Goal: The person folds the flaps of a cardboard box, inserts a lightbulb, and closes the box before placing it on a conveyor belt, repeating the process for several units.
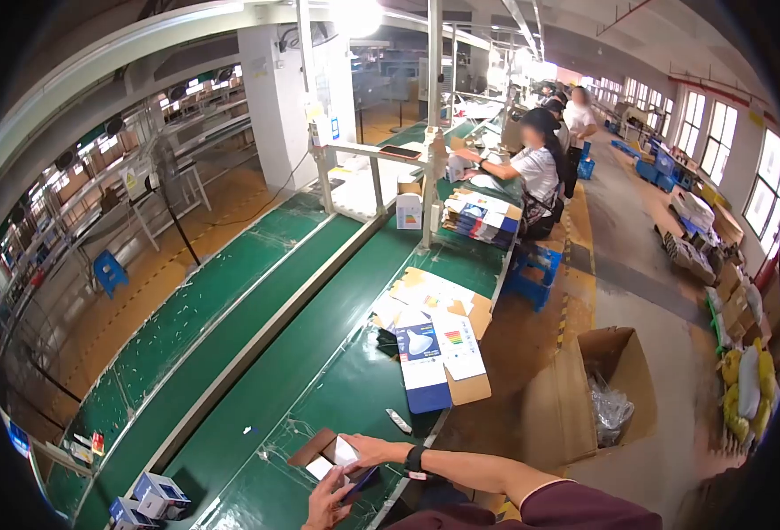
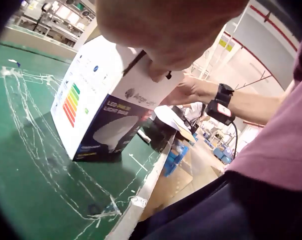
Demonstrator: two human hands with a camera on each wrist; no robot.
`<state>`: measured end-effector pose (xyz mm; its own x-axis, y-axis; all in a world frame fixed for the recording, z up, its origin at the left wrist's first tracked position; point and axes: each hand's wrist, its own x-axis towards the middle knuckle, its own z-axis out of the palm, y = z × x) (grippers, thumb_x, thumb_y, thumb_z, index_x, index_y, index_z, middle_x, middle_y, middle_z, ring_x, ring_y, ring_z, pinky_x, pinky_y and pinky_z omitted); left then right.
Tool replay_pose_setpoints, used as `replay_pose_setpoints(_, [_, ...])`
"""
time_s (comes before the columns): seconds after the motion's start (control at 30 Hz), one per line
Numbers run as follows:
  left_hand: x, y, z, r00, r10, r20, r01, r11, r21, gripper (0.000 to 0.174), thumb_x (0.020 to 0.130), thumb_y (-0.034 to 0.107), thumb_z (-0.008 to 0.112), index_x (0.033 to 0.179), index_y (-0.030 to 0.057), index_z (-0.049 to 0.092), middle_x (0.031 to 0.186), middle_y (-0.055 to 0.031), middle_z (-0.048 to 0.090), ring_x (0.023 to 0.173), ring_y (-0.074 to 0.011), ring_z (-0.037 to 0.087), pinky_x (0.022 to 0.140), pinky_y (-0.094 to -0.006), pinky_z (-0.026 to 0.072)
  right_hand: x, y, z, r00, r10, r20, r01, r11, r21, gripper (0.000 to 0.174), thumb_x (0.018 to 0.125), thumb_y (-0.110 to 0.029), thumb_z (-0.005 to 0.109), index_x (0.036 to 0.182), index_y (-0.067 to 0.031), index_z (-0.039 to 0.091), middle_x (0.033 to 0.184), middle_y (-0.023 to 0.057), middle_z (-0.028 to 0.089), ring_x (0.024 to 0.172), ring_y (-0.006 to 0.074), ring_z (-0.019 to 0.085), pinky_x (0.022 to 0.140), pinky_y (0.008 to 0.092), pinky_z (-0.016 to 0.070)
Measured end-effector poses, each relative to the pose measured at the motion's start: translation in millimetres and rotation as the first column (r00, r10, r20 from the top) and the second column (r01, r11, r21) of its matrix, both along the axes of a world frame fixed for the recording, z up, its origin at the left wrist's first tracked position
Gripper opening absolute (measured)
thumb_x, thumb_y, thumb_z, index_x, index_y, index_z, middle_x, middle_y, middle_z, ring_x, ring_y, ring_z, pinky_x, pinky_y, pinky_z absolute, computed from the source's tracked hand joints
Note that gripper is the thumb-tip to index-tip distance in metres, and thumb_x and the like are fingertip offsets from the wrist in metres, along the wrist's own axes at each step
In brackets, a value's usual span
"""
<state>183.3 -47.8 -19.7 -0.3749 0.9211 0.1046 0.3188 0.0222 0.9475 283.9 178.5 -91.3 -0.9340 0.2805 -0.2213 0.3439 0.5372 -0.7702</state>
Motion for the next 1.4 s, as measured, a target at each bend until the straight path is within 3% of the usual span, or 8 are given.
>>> replay_pose_setpoints(0.1, [-21, 9, 32, 0.671, -0.124, -0.731, 0.224, 0.974, 0.040, 0.031, 0.088, 0.023, 0.078, 0.116, 0.0108, 0.076, 0.132, -0.0217, 0.067, 0.115, -0.0454, 0.066, 0.097, -0.0500, 0.0545, -2, -3, -23, 0.999, -0.031, -0.034, 0.027, 0.992, -0.120, 0.111, 0.086, -0.061, 0.075, 0.160, 0.0046, 0.024, 0.139, 0.0350, 0.052, 0.129, 0.0448, 0.054, 0.112, 0.0442, 0.0421])
replay_pose_setpoints(0.23, [-47, 12, -9, 0.555, -0.263, -0.790, 0.301, 0.948, -0.104, 0.068, 0.087, 0.044, 0.076, 0.143, 0.0109, 0.056, 0.150, -0.0153, 0.054, 0.140, -0.0354, 0.050, 0.117, -0.0506, 0.0363, 9, -8, -43, 0.966, -0.197, -0.167, 0.115, 0.905, -0.409, 0.084, 0.100, -0.055, 0.061, 0.154, 0.0055, 0.037, 0.142, 0.0268, 0.056, 0.132, 0.0336, 0.055, 0.112, 0.0398, 0.0429])
replay_pose_setpoints(0.4, [-51, 16, -23, 0.726, -0.270, -0.632, 0.305, 0.951, -0.055, 0.080, 0.084, 0.039, 0.079, 0.149, 0.0033, 0.048, 0.142, -0.0190, 0.060, 0.136, -0.0403, 0.052, 0.116, -0.0536, 0.0372, 2, 29, 71, 0.901, -0.362, -0.238, 0.165, 0.795, -0.584, 0.060, 0.112, -0.049, 0.039, 0.136, -0.0006, 0.066, 0.133, 0.0089, 0.067, 0.123, 0.0167, 0.060, 0.109, 0.0330, 0.0452])
replay_pose_setpoints(0.5, [-49, 17, -17, 0.751, -0.191, -0.633, 0.234, 0.972, -0.016, 0.082, 0.083, 0.034, 0.080, 0.149, 0.0004, 0.044, 0.139, -0.0221, 0.059, 0.131, -0.0404, 0.055, 0.115, -0.0489, 0.0405, -20, 45, 109, 0.990, -0.094, -0.108, 0.037, 0.898, -0.438, 0.049, 0.100, -0.048, 0.067, 0.110, -0.0011, 0.078, 0.102, 0.0067, 0.078, 0.100, 0.0129, 0.067, 0.093, 0.0323, 0.0529])
replay_pose_setpoints(0.6, [-49, 6, -29, 0.850, -0.217, -0.481, 0.193, 0.976, -0.099, 0.083, 0.082, 0.031, 0.082, 0.151, 0.0066, 0.042, 0.139, -0.0209, 0.058, 0.124, -0.0433, 0.056, 0.106, -0.0507, 0.0476, -13, 50, 111, 0.961, 0.206, -0.184, -0.265, 0.877, -0.400, 0.041, 0.091, -0.038, 0.079, 0.117, -0.0055, 0.078, 0.122, 0.0136, 0.075, 0.116, 0.0235, 0.068, 0.104, 0.0355, 0.0503])
replay_pose_setpoints(0.93, [-45, 1, -35, 0.836, -0.205, -0.509, 0.204, 0.977, -0.058, 0.062, 0.077, 0.020, 0.082, 0.135, 0.0141, 0.062, 0.137, -0.0152, 0.062, 0.126, -0.0384, 0.058, 0.108, -0.0503, 0.0484, -11, 1, 111, 0.907, 0.418, -0.045, -0.412, 0.905, 0.103, 0.061, 0.087, -0.022, 0.078, 0.145, -0.0203, 0.060, 0.159, 0.0172, 0.045, 0.149, 0.0358, 0.039, 0.121, 0.0464, 0.0368])
replay_pose_setpoints(1.17, [18, -32, -41, 0.821, 0.572, 0.013, -0.571, 0.818, 0.066, 0.062, 0.066, -0.009, 0.077, 0.124, 0.0129, 0.069, 0.137, -0.0153, 0.059, 0.128, -0.0384, 0.056, 0.105, -0.0421, 0.0503, 8, -11, 89, 0.900, 0.389, -0.198, -0.348, 0.913, 0.214, 0.042, 0.084, -0.007, 0.073, 0.124, -0.0204, 0.075, 0.147, 0.0057, 0.060, 0.146, 0.0277, 0.046, 0.111, 0.0467, 0.0452])
replay_pose_setpoints(1.4, [-1, -43, -48, 0.802, 0.323, -0.503, -0.302, 0.945, 0.125, 0.064, 0.063, -0.010, 0.074, 0.120, 0.0205, 0.076, 0.120, -0.0120, 0.061, 0.109, -0.0353, 0.058, 0.094, -0.0442, 0.0506, 10, -5, 80, 0.887, 0.441, -0.138, -0.417, 0.893, 0.171, 0.031, 0.091, -0.023, 0.074, 0.121, -0.0146, 0.075, 0.149, 0.0065, 0.058, 0.149, 0.0298, 0.042, 0.115, 0.0494, 0.0366])
